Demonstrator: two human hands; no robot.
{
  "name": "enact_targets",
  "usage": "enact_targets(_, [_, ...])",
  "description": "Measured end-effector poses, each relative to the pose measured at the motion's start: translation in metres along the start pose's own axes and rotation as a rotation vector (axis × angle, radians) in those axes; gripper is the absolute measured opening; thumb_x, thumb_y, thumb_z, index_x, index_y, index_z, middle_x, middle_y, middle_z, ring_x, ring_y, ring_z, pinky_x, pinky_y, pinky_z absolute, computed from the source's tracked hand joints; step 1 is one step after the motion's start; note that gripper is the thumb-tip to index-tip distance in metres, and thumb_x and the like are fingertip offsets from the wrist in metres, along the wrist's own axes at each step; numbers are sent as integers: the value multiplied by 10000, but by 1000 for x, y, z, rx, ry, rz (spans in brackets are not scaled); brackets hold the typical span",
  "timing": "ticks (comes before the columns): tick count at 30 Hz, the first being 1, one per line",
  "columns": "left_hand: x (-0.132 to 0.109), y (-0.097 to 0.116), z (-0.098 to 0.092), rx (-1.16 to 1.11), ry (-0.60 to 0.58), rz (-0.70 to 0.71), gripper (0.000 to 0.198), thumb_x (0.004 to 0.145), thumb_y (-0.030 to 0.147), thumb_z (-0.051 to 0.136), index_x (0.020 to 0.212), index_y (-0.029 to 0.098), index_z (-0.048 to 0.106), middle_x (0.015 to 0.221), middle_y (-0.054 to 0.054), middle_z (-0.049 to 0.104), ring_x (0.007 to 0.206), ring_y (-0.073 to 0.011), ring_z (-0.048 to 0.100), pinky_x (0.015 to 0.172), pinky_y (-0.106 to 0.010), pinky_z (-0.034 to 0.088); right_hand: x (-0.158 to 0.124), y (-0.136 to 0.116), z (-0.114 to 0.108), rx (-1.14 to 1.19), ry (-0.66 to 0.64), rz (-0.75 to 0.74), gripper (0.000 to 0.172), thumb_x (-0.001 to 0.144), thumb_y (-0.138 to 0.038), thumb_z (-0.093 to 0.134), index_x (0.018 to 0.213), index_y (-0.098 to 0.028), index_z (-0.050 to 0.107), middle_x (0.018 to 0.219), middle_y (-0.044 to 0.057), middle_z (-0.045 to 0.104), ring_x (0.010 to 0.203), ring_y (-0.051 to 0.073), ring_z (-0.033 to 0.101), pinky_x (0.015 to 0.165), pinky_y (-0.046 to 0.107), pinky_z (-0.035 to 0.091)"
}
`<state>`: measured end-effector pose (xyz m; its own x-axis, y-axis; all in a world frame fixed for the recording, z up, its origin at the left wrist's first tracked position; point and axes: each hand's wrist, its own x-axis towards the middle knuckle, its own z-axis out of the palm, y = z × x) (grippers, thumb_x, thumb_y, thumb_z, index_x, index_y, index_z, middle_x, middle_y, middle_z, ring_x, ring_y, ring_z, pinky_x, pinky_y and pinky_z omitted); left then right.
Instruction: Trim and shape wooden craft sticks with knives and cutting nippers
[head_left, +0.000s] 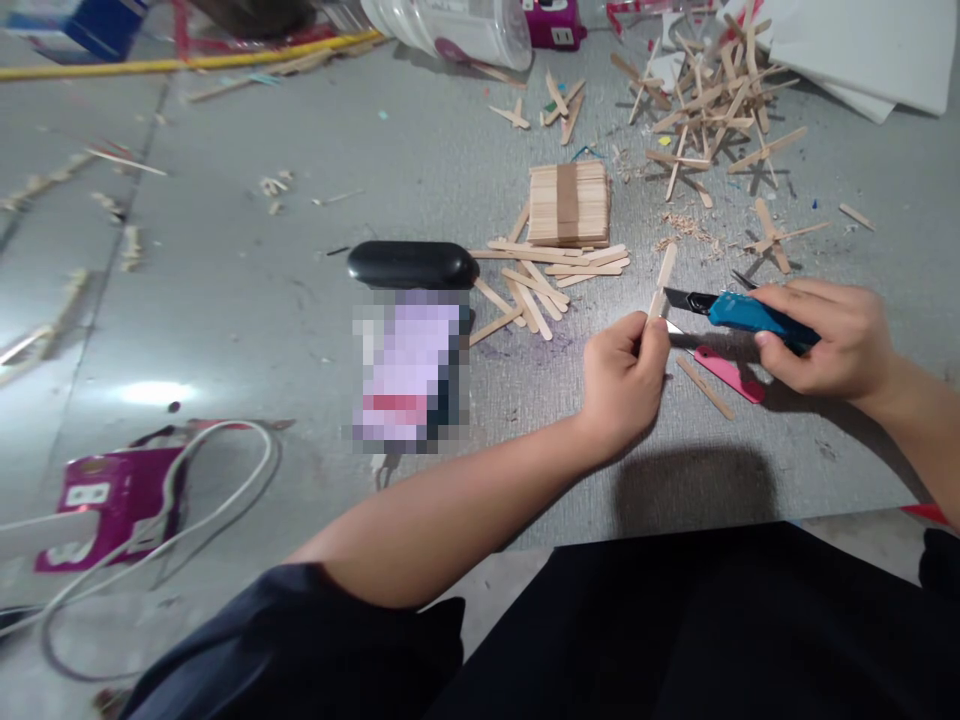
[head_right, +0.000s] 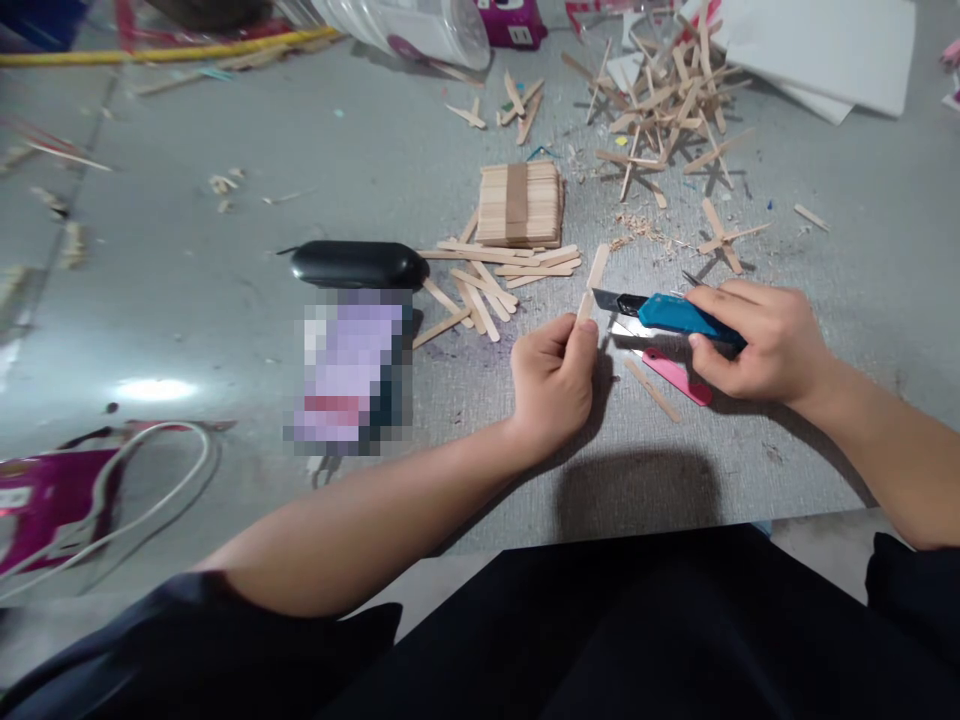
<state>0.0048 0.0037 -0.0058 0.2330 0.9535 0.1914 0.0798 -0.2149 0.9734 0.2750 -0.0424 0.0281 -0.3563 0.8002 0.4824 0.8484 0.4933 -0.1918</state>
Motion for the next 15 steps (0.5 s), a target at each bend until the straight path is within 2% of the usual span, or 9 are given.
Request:
enact_targets(5, [0, 0, 0, 3, 2, -1, 616, 1159, 488, 658, 680, 252, 350, 606, 61, 298, 581, -110, 266, 514, -300, 211, 3, -3, -3, 73, -40, -12, 275, 1055, -325, 704, 1290, -243, 822, 890, 25, 810, 706, 213, 738, 622, 349, 561])
enact_targets(10, [0, 2, -1, 55, -15, -7, 544, 1136, 401, 614, 681, 251, 357, 615, 59, 299, 582, -108, 281, 526, -300, 218, 5, 0, -4, 145, -66, 10, 254, 1044, -303, 719, 1251, -229, 846, 851, 24, 776, 693, 217, 711, 636, 364, 556])
enact_targets(15, [-1, 4, 0, 97, -40, -41, 536, 1120, 370, 602, 670, 249, 337, 614, 60, 300, 584, -105, 288, 541, -301, 225, 7, 3, -5, 293, -141, 145, 238, 1031, -276, 721, 1191, -272, 897, 872, 16, 836, 708, 226, 752, 649, 376, 571])
